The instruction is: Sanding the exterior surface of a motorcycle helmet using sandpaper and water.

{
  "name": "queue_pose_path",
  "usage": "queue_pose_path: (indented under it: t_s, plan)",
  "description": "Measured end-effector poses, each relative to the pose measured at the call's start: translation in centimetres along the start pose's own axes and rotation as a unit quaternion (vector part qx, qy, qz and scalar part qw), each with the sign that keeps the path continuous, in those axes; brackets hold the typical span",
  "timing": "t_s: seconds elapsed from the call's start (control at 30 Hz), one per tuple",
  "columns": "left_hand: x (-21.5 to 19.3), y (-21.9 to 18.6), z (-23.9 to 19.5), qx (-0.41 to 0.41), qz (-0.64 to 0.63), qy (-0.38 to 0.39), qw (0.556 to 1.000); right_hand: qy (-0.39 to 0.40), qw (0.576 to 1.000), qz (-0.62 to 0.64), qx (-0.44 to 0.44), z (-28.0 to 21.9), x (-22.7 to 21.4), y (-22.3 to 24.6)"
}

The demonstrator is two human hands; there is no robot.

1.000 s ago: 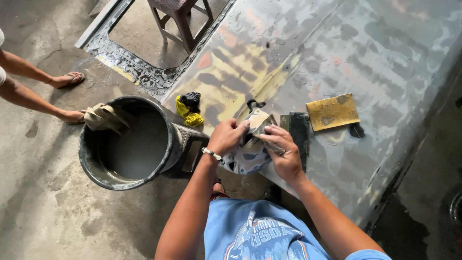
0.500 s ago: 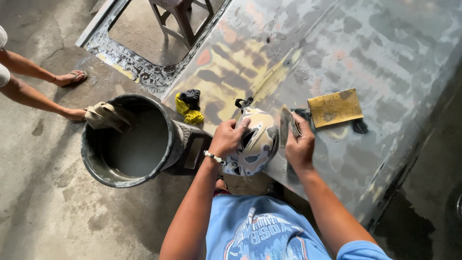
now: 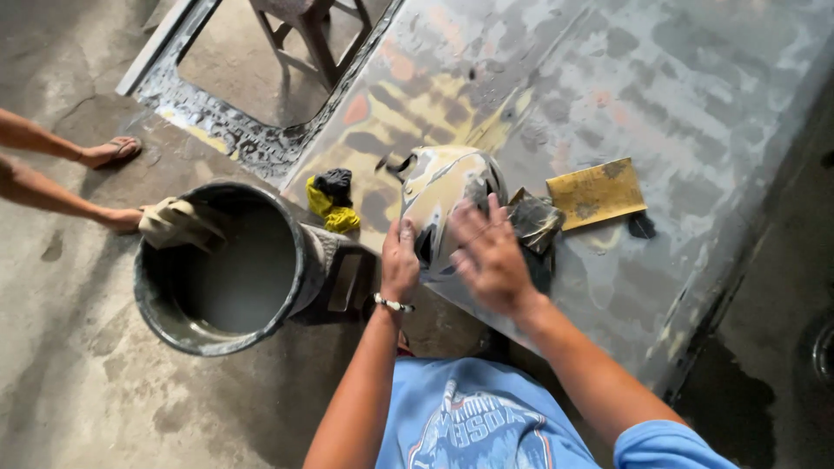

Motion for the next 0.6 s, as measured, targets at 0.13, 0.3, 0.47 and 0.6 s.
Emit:
queue_pose_path:
  t_s: [0.13, 0.3, 0.47, 0.6]
  plan:
    - [2.8, -3.8, -1.9, 0.021, -0.03, -0.032, 0.999, 0.015, 0.992, -0.116, -0.056, 1.0, 1.9, 1.1]
    - [4.4, -3.4, -3.1, 0.025, 0.04, -0.103, 0.994, 0.065, 0.991, -0.022, 0.115, 4.4, 1.1, -3.5]
    - [6.0, -4.0, -3.5, 0.003, 0.089, -0.113, 0.99, 0.095, 0.967, -0.018, 0.234, 5.4, 0.6, -6.5]
    - [6.5, -5.8, -4.7, 0.066, 0.082, -0.08, 0.991, 0.017, 0.937, 0.075, 0.341, 3.5, 1.6, -11.1]
Point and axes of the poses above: each hand's wrist, its own z-axis towards the middle knuckle, its own x-axis out of the palm, y = z × x, the point moved 6 cm from there along z, towards the middle knuckle, and after that the axes turned 11 degrees about -x, right-handed, at the moved point
